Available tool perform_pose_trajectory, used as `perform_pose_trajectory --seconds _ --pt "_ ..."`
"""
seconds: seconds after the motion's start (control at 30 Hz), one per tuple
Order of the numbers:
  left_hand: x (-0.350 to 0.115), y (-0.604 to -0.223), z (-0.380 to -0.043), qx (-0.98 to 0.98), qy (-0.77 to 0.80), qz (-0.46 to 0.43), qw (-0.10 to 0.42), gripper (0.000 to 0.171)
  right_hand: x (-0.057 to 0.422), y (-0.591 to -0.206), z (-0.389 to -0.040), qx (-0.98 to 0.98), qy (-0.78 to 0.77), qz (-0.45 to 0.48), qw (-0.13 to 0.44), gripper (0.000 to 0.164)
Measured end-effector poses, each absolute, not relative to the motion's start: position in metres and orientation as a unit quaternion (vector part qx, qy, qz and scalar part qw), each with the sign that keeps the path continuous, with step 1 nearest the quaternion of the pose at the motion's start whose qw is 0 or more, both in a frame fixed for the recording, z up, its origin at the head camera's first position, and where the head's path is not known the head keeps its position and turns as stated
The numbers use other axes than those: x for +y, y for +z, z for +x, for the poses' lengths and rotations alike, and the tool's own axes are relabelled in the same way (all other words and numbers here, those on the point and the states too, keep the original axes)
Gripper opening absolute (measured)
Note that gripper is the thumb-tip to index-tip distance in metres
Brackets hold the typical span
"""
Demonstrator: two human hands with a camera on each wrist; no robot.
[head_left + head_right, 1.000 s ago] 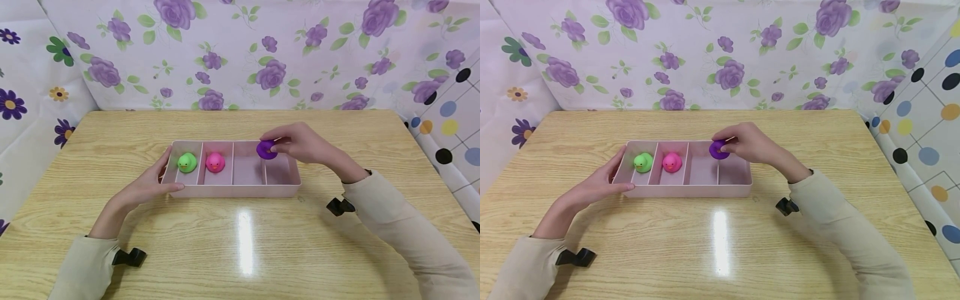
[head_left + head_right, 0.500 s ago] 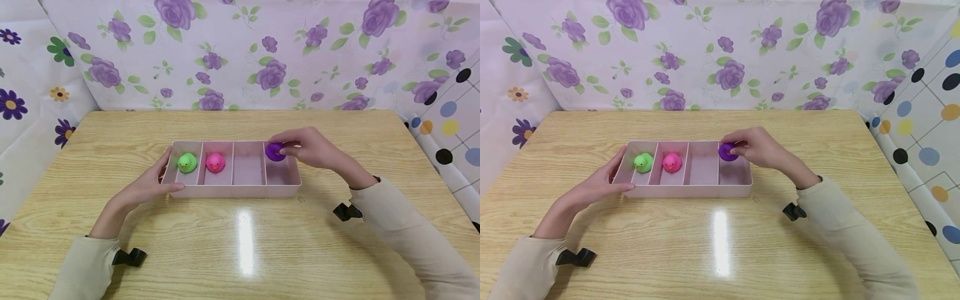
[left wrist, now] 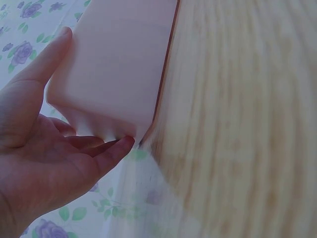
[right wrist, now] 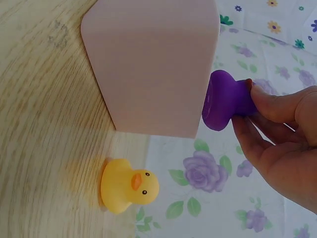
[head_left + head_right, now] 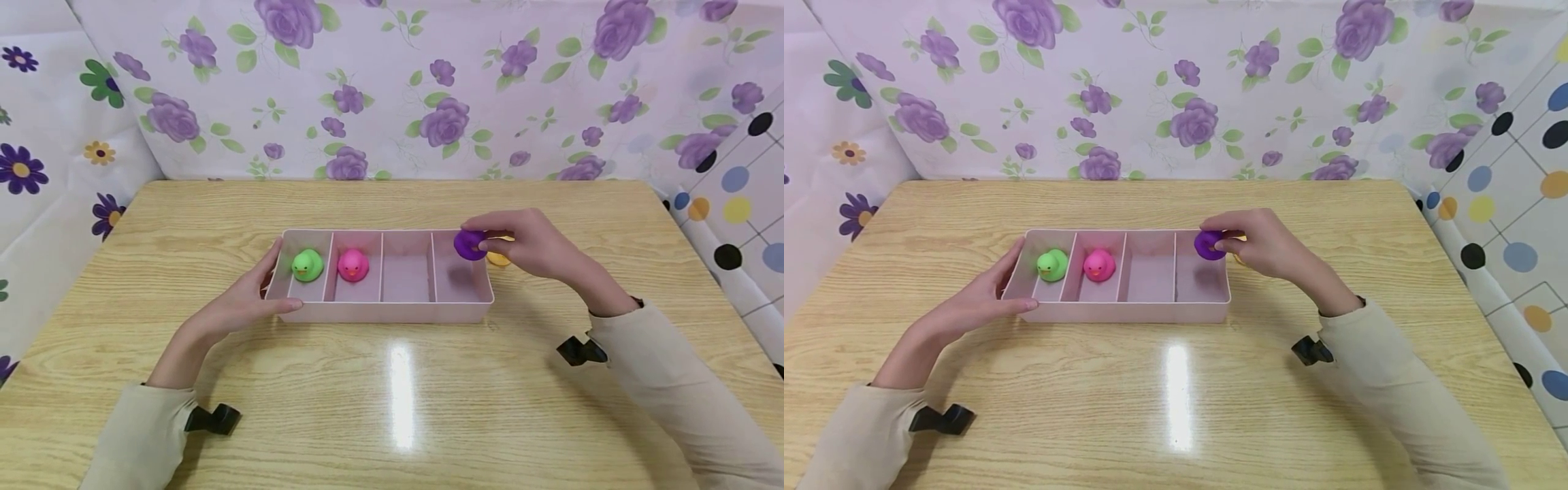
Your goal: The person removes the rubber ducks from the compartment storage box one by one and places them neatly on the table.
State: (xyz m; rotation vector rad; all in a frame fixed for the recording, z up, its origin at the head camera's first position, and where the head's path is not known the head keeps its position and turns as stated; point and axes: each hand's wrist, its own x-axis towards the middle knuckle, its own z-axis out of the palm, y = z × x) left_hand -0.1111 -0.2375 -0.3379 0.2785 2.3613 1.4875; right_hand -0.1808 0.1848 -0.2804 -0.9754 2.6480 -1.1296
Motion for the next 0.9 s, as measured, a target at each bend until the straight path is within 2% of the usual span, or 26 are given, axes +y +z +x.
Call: perform_pose_trajectory --seconds 0.9 --pt "-0.238 -0.339 -0.112 0.835 0.515 0.102 0.163 0.105 0.226 -0.284 -0.187 0.911 -0.347 -0.225 0.013 0.033"
